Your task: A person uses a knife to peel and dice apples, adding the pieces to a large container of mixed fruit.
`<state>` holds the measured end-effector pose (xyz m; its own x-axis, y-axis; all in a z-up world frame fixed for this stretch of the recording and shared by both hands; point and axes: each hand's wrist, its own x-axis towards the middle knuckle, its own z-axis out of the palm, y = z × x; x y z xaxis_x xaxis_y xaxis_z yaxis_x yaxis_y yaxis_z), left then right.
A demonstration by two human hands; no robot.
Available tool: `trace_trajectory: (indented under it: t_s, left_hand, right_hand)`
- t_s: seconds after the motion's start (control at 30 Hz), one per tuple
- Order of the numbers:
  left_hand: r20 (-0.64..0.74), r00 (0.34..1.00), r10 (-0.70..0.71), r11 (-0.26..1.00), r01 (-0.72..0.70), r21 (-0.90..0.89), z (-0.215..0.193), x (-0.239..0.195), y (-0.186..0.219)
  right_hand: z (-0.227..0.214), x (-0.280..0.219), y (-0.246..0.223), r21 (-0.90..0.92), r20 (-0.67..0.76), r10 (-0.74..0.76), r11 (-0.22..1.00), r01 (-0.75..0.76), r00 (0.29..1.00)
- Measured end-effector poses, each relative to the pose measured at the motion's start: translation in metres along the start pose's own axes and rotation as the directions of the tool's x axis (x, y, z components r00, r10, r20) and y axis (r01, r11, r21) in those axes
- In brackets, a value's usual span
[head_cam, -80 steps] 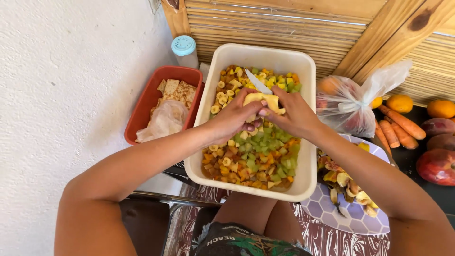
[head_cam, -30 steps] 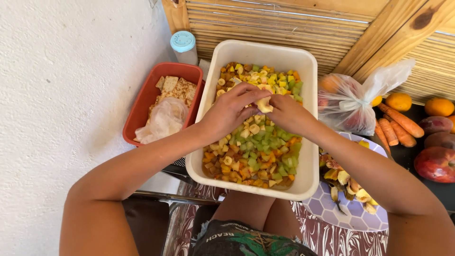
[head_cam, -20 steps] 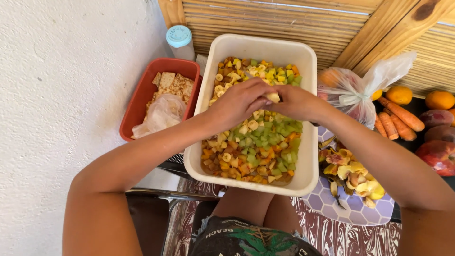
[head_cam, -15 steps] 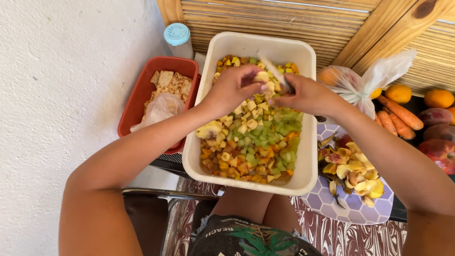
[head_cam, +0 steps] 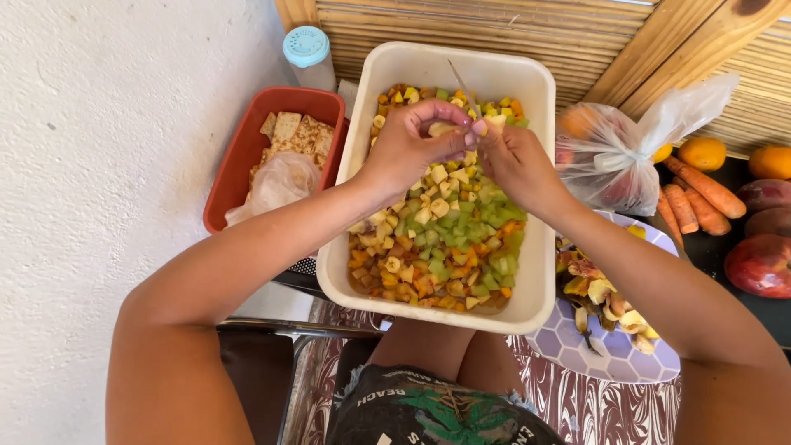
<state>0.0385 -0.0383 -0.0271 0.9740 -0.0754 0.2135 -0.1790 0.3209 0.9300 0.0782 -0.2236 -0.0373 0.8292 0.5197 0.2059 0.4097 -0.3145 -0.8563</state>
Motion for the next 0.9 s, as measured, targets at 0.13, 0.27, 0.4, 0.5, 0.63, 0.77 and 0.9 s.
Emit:
trace_trajectory:
  t_s: [0.13, 0.27, 0.4, 0.5, 0.63, 0.77, 0.9]
  left_hand:
    - [-0.053, 0.999, 0.011, 1.0, -0.012, -0.017, 0.0, 0.002, 0.004]
    - [-0.109, 0.994, 0.009, 0.999, -0.013, -0.038, -0.005, 0.003, 0.016]
    - [-0.07, 0.997, -0.037, 0.999, 0.036, -0.023, -0.011, 0.003, 0.021]
    - [-0.102, 0.994, 0.048, 0.994, -0.057, -0.094, -0.004, 0.008, -0.002]
    - [-0.099, 0.994, 0.036, 0.992, -0.048, -0.118, -0.003, 0.007, -0.004]
    - [-0.06, 0.998, 0.008, 0.99, -0.016, -0.137, -0.009, 0.01, -0.002]
    - [-0.06, 0.998, 0.022, 0.995, -0.028, -0.098, -0.013, 0.009, 0.01]
  right_hand:
    - [-0.008, -0.001, -0.035, 0.13, 0.001, 0.124, 0.984, -0.123, 0.992]
    - [-0.012, 0.002, -0.025, 0.236, 0.019, 0.14, 0.961, -0.14, 0.99]
    - [-0.012, 0.001, -0.032, 0.135, 0.05, 0.245, 0.959, -0.249, 0.968]
    - [-0.009, 0.005, -0.028, 0.08, 0.027, 0.118, 0.99, -0.12, 0.993]
    - [-0.002, 0.009, -0.024, 0.014, -0.013, 0.042, 0.999, -0.042, 0.999]
    - [-0.004, 0.011, -0.011, 0.177, 0.063, 0.131, 0.974, -0.14, 0.989]
    - [-0.004, 0.01, -0.026, 0.243, 0.05, 0.27, 0.931, -0.274, 0.962]
